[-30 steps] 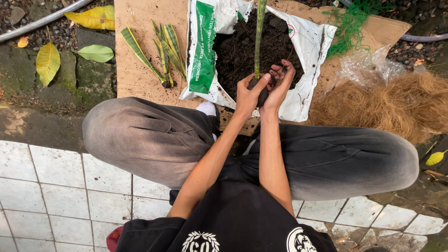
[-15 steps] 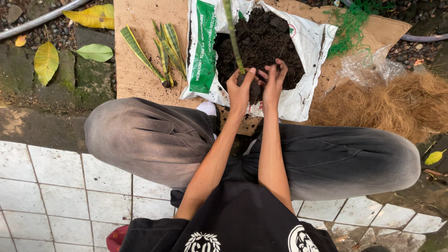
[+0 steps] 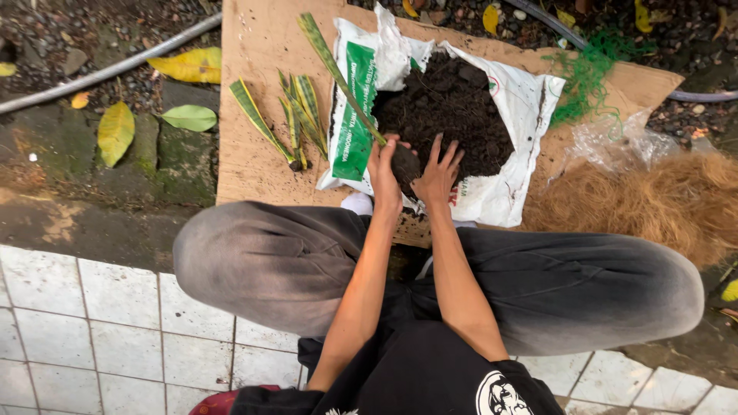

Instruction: The person sits cross-legged and wraps a long plant cutting with soil taken from an open bag, repeatedly patting and shaping the soil around the base of the cutting to form a compact root ball.

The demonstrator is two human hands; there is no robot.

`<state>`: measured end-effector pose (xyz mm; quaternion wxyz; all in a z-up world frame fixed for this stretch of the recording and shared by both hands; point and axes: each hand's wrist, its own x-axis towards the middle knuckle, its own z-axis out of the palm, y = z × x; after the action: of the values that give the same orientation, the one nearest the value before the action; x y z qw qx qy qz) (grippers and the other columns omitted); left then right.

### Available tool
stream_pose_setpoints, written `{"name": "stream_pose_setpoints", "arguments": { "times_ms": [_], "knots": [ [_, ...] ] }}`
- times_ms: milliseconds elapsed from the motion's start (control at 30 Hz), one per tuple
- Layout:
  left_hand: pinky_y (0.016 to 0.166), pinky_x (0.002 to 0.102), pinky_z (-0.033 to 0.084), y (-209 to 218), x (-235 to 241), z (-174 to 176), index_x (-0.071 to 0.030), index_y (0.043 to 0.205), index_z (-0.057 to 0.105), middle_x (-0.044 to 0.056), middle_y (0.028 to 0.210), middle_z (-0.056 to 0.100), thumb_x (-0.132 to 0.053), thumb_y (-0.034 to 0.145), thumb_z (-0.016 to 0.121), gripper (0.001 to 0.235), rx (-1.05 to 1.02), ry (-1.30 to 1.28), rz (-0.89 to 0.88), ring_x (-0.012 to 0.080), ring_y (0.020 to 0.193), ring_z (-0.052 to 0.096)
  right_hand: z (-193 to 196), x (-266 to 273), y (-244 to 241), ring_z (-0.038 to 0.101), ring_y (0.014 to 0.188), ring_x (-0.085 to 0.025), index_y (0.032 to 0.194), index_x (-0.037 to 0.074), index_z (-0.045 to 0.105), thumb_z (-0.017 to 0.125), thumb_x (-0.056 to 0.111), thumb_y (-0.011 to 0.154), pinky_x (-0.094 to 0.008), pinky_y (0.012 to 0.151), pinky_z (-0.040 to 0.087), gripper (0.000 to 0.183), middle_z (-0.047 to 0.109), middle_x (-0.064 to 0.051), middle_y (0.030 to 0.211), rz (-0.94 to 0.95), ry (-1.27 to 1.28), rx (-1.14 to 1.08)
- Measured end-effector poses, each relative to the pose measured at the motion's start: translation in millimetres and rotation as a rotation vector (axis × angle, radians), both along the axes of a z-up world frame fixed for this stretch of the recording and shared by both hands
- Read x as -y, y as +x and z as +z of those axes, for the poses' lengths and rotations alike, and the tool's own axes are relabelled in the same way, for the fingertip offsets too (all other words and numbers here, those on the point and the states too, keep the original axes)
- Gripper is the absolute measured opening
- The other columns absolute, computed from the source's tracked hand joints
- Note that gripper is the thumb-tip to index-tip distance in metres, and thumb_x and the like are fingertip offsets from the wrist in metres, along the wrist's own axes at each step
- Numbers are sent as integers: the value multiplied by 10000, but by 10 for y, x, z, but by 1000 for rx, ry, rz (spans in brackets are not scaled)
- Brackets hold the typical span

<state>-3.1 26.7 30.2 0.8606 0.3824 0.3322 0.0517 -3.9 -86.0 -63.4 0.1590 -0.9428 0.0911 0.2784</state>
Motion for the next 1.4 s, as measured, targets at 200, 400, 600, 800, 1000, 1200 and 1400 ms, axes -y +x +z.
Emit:
{"name": "stream_pose_setpoints", "arguments": {
  "times_ms": [200, 400, 600, 800, 1000, 1200, 1400],
  "knots": [
    [867, 361, 586, -59, -17, -29, -19, 1215, 560, 106, 1008, 658, -238, 999, 645, 320, -69, 3, -58, 197, 929, 677, -61, -148, 71, 308, 1391, -625, 1662, 234, 155, 731, 559, 946, -675, 957, 480, 974, 113, -355, 1603, 151, -227, 109],
    [861, 369, 575, -67, -23, -165, -36, 1230, 571, 143, 1025, 665, -316, 1046, 593, 336, -18, -39, -99, 221, 950, 690, 2, -106, 80, 531, 1240, -464, 1565, 155, 335, 767, 103, 860, -507, 804, 585, 828, 402, -255, 1449, 192, -227, 125],
    [859, 386, 586, -66, 11, -285, -90, 1238, 544, 140, 1058, 658, -377, 1074, 499, 334, -29, -137, -97, 233, 973, 705, 124, 73, 208, 657, 1051, -462, 1386, 94, 514, 744, 41, 929, -488, 798, 568, 515, 576, -258, 1287, -58, 172, 123],
    [931, 370, 559, -30, 82, -412, -133, 1313, 521, 134, 1205, 667, -331, 1083, 489, 305, 54, -244, -41, 205, 1101, 660, 628, 455, 446, 741, 673, -235, 1316, 78, 623, 731, 200, 905, -377, 647, 595, 442, 777, -200, 1048, -342, 438, -34],
    [856, 363, 583, 66, 204, -421, -157, 1499, 462, 151, 1144, 663, -343, 1086, 500, 454, 66, -187, -139, 222, 1062, 670, 1426, 596, 497, 700, 526, -215, 1273, 65, 645, 738, 291, 914, -334, 523, 543, 435, 711, -75, 1098, -323, 539, 61],
    [806, 345, 567, 59, 362, -570, -198, 1526, 357, 38, 1197, 607, -463, 1053, 499, 561, -46, -51, -236, 169, 1051, 636, 1892, 519, 408, 689, 572, -141, 1208, 62, 681, 720, 296, 919, -332, 537, 545, 374, 782, -103, 963, -152, 631, 58],
    [840, 385, 568, 66, 423, -747, -170, 1508, 408, 94, 1168, 560, -421, 1131, 494, 461, 57, -289, -143, 207, 1014, 617, 1991, 348, 256, 737, 990, -304, 1189, 53, 693, 791, 195, 878, -420, 860, 554, 356, 750, -174, 1062, 199, 625, 245]
  ]
}}
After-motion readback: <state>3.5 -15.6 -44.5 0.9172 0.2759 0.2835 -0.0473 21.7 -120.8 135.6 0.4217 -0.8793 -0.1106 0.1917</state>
